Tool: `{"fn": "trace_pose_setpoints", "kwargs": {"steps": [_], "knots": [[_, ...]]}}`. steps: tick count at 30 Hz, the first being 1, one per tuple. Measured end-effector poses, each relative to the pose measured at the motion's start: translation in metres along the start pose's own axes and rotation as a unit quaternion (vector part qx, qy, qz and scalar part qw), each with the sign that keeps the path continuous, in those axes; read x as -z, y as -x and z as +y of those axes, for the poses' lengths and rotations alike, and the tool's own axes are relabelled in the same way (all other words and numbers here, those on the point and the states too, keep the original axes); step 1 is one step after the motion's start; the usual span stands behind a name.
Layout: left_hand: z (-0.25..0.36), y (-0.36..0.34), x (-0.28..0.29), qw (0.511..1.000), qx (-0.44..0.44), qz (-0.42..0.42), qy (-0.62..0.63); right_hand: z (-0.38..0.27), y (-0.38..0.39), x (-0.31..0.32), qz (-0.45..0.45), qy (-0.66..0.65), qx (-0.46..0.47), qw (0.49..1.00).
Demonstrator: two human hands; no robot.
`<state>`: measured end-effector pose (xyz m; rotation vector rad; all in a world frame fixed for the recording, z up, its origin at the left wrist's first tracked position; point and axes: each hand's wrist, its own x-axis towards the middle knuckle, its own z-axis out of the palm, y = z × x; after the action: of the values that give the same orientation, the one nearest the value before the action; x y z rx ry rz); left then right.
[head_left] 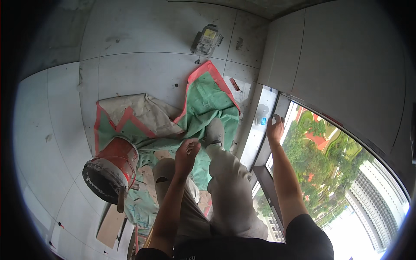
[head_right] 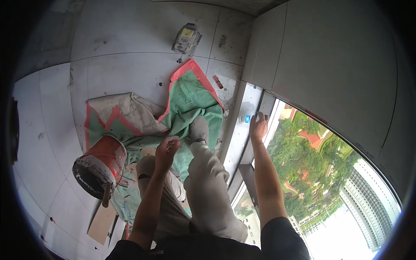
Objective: The recorder is applying mortar to tiles and preparing a window sill for tile installation.
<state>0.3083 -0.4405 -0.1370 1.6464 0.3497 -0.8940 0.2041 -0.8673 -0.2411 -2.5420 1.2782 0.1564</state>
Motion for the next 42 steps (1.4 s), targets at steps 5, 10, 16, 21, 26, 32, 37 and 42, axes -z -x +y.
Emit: {"fn": "trace_pose_setpoints", "kwargs": {"steps": [5,10,16,21,26,32,37,42], "knots": [[-0.041,-0.061,0.027,0.994,-0.104,0.027,-0.018,-0.043,0.002,-0.017,0.063,-0.138,0.127,0.980],[-0.024,-0.067,0.072,0.961,-0.266,0.067,0.032,-0.120,0.053,-0.021,-0.025,-0.311,0.180,0.933],[-0.042,0.066,0.113,0.984,-0.159,0.075,-0.042,-0.207,0.129,0.106,-0.124,-0.304,0.279,0.902],[-0.098,0.109,0.149,0.896,-0.378,0.105,-0.210,-0.306,0.221,0.255,-0.038,-0.326,0.399,0.856],[-0.103,0.140,0.182,0.863,-0.387,0.150,-0.288,-0.371,0.312,0.209,-0.183,-0.364,0.639,0.653],[-0.095,0.103,0.159,0.863,-0.361,0.156,-0.317,-0.353,0.313,0.171,-0.277,-0.016,0.733,0.621],[-0.072,0.103,0.146,0.935,-0.292,0.074,-0.187,-0.340,0.308,0.195,-0.169,-0.060,0.567,0.804],[-0.082,0.091,0.149,0.888,-0.380,0.128,-0.223,-0.330,0.324,0.193,-0.166,-0.078,0.625,0.759]]}}
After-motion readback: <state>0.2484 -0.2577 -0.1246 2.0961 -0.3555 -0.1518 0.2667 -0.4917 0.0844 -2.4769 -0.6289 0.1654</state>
